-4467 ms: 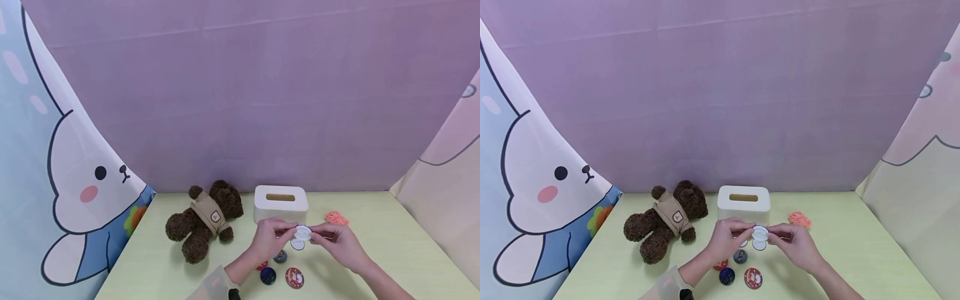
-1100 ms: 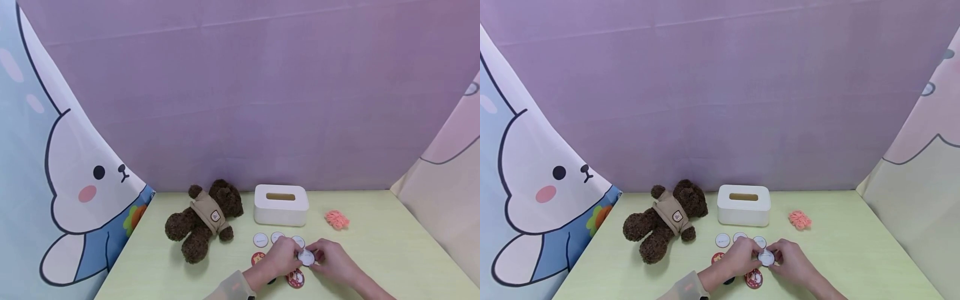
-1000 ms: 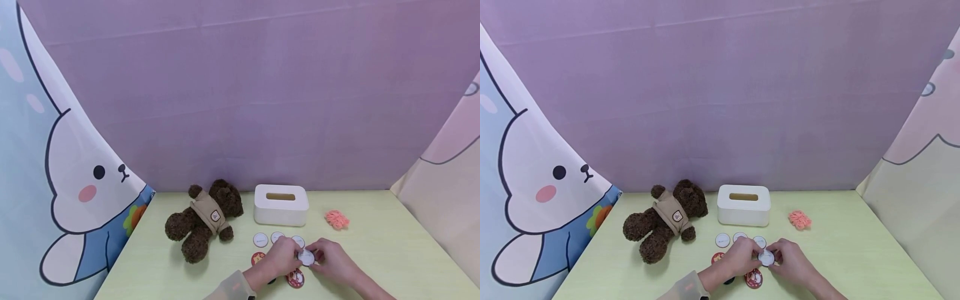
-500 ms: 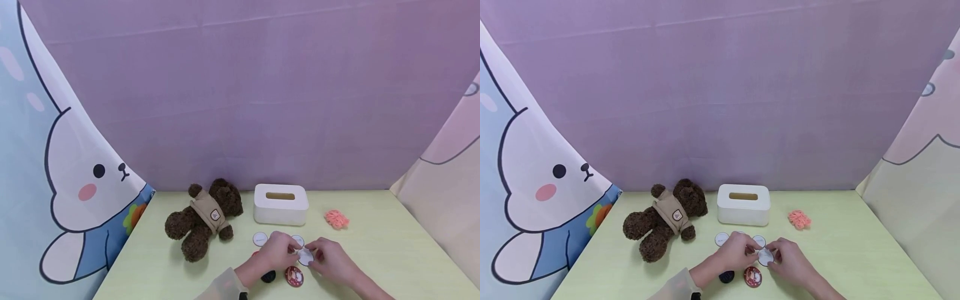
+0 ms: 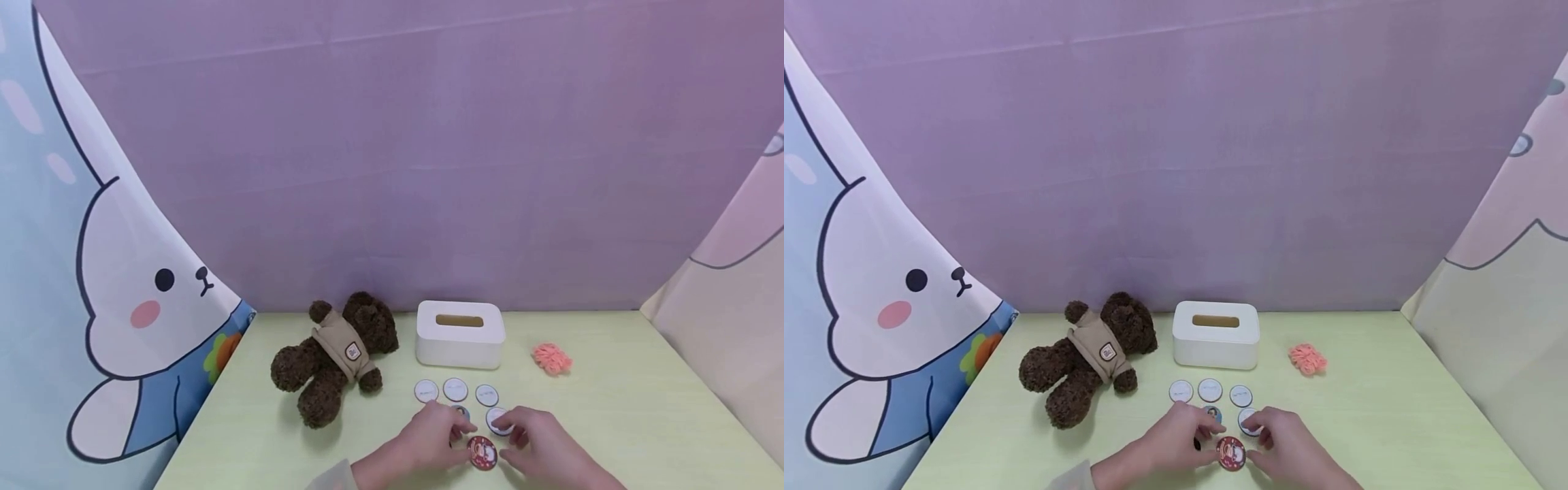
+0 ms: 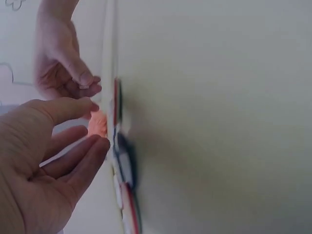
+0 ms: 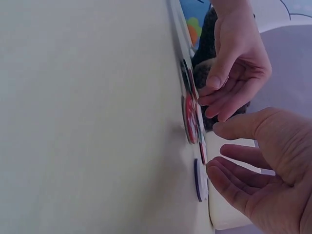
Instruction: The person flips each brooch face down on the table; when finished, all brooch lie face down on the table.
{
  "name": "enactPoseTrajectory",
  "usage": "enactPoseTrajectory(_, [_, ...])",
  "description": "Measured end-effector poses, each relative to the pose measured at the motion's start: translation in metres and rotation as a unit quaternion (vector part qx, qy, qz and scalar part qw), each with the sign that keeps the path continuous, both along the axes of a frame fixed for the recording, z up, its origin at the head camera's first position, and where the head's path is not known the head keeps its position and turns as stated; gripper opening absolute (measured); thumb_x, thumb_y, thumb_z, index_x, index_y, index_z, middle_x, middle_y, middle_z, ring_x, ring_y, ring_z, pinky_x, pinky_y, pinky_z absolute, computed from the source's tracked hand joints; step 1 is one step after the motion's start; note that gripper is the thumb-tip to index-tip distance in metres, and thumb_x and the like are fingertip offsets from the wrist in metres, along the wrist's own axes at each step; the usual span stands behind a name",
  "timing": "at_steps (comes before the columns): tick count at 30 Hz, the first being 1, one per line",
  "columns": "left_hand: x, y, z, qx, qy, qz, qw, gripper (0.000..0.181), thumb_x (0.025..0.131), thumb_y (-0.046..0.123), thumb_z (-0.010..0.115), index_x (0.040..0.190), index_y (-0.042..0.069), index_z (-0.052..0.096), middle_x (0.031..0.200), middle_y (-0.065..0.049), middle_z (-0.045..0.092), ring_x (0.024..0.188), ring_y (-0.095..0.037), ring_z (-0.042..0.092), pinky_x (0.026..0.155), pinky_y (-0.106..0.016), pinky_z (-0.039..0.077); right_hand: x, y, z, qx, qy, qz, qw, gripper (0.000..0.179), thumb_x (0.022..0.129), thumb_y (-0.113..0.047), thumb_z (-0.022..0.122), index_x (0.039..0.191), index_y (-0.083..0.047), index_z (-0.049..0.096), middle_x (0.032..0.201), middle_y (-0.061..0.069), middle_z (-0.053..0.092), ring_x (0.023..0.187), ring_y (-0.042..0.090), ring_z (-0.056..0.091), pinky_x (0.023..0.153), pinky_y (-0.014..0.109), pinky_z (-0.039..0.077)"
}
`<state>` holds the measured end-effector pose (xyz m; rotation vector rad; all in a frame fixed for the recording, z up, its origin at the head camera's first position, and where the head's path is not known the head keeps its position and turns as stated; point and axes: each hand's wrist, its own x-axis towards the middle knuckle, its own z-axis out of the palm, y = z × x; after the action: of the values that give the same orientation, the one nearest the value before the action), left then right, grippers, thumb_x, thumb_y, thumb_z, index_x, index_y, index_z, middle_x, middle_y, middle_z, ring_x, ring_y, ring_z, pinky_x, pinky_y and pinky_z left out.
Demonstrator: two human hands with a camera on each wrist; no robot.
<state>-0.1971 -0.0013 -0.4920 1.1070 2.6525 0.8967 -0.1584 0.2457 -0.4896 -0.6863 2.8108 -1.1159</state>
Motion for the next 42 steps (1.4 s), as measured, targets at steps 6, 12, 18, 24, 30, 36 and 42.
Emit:
enactPoseTrajectory(6, [0.012, 0.004, -0.006, -0.021, -0.037, 0.019, 0.9989, 0.033, 0.087, 0.016, 0.084, 0.12, 0.022, 0.083, 0.078, 0.016, 0.07, 0.066, 0.008, 0.047, 0.058, -0.01, 0.043, 0.007, -0.009, -0.005, 0.009, -0.049, 0.004, 0.9987, 0.031, 0.083, -0.019, 0.09, 0.111, -0.013, 0.078, 0.096, -0.008, 0.072, 0.079, 0.0, 0.058, 0.067, 0.022, 0.054])
enactPoseTrajectory(12, [0.013, 0.008, -0.007, -0.058, -0.007, 0.027, 0.9979, 0.032, 0.088, 0.019, 0.086, 0.119, 0.022, 0.082, 0.095, 0.019, 0.077, 0.072, 0.008, 0.05, 0.064, -0.011, 0.044, 0.008, -0.012, -0.01, 0.014, -0.056, 0.008, 0.9983, 0.032, 0.079, -0.015, 0.09, 0.109, -0.014, 0.077, 0.089, -0.01, 0.066, 0.077, -0.001, 0.054, 0.064, 0.02, 0.048])
enactPoseTrajectory(18, [0.014, 0.013, -0.007, -0.08, 0.025, 0.009, 0.9964, 0.033, 0.087, 0.007, 0.083, 0.116, 0.022, 0.083, 0.101, 0.017, 0.081, 0.085, 0.011, 0.061, 0.071, -0.006, 0.048, 0.008, -0.015, -0.013, 0.025, -0.043, 0.019, 0.9986, 0.03, 0.08, -0.016, 0.09, 0.106, -0.011, 0.077, 0.089, -0.01, 0.065, 0.076, -0.002, 0.052, 0.064, 0.02, 0.049])
enactPoseTrajectory(24, [0.012, 0.017, -0.008, -0.093, 0.038, 0.007, 0.9949, 0.025, 0.089, 0.008, 0.084, 0.11, 0.021, 0.085, 0.095, 0.015, 0.081, 0.079, 0.012, 0.057, 0.069, -0.005, 0.047, 0.007, -0.015, -0.017, 0.012, -0.054, 0.0, 0.9985, 0.028, 0.08, -0.018, 0.091, 0.104, -0.015, 0.078, 0.088, -0.009, 0.064, 0.077, -0.002, 0.052, 0.064, 0.02, 0.049])
enactPoseTrajectory(30, [0.012, 0.017, -0.007, -0.084, 0.036, 0.002, 0.9958, 0.012, 0.092, 0.015, 0.083, 0.102, 0.021, 0.086, 0.085, 0.015, 0.08, 0.071, 0.011, 0.05, 0.064, -0.006, 0.044, 0.006, -0.014, -0.024, -0.03, -0.074, -0.018, 0.9966, 0.027, 0.082, -0.025, 0.092, 0.102, -0.017, 0.076, 0.088, -0.006, 0.067, 0.078, -0.001, 0.058, 0.065, 0.02, 0.053])
enactPoseTrajectory(36, [0.012, 0.011, -0.002, -0.061, 0.05, -0.011, 0.9968, 0.018, 0.093, 0.018, 0.083, 0.111, 0.02, 0.085, 0.091, 0.013, 0.081, 0.073, 0.011, 0.052, 0.066, -0.004, 0.045, 0.005, -0.01, -0.026, -0.062, -0.052, -0.031, 0.9963, 0.027, 0.082, -0.031, 0.093, 0.102, -0.02, 0.077, 0.092, -0.01, 0.071, 0.081, 0.0, 0.063, 0.07, 0.02, 0.058])
enactPoseTrajectory(42, [0.007, 0.004, 0.005, -0.021, 0.153, -0.023, 0.9878, 0.02, 0.094, 0.025, 0.083, 0.114, 0.022, 0.084, 0.093, 0.013, 0.081, 0.082, 0.011, 0.064, 0.073, -0.001, 0.048, 0.0, -0.005, -0.016, -0.11, 0.036, 0.02, 0.993, 0.024, 0.085, -0.017, 0.091, 0.106, -0.017, 0.078, 0.1, -0.005, 0.077, 0.087, 0.001, 0.072, 0.075, 0.025, 0.065])
